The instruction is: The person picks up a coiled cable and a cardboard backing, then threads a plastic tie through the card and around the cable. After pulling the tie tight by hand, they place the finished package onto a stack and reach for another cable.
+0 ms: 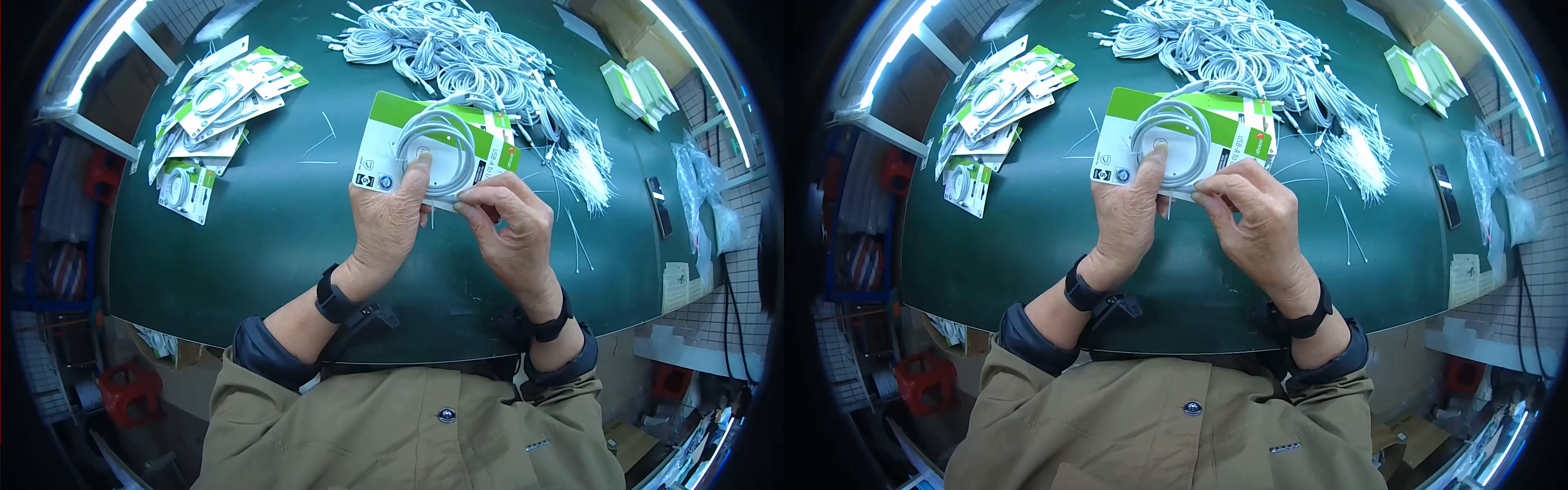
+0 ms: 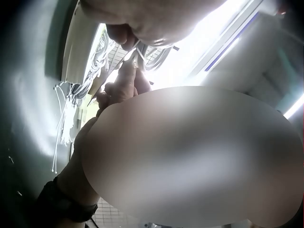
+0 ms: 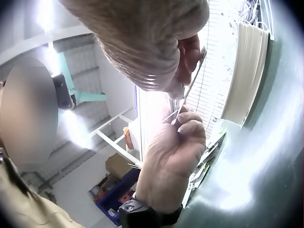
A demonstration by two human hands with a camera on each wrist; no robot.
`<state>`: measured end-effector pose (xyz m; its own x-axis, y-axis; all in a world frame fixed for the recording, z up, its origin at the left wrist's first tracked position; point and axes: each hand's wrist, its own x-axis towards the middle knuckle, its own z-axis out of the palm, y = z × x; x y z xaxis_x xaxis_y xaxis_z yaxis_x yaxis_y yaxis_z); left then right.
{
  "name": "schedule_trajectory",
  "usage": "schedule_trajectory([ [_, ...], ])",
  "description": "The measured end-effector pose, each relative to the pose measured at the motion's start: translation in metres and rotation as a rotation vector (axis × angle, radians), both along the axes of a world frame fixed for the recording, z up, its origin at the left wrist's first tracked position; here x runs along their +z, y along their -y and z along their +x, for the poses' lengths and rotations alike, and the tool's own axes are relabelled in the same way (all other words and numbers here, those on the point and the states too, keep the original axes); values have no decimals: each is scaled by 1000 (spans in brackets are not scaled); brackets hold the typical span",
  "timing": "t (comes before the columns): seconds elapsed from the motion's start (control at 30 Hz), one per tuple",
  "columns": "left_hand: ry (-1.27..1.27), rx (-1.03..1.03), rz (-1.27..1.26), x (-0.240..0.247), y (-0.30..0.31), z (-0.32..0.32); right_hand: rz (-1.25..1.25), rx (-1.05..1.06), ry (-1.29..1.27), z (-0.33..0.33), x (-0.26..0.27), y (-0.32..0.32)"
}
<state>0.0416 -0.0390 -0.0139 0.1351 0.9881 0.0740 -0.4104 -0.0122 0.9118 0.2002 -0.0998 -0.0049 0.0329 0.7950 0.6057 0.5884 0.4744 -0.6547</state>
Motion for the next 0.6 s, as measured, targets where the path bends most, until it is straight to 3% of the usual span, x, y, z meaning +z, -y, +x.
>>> schedule_trajectory([
  [0.13, 31, -19, -16, -2, 0, 1, -60, -33, -9, 0, 0, 1],
  [0.33, 11, -23, -64, -9, -1, 1, 136, -116, 167, -3, -7, -1],
  [0.6, 37, -11, -40, -11, 1, 2, 263, -32, 291, -13, -7, -4],
])
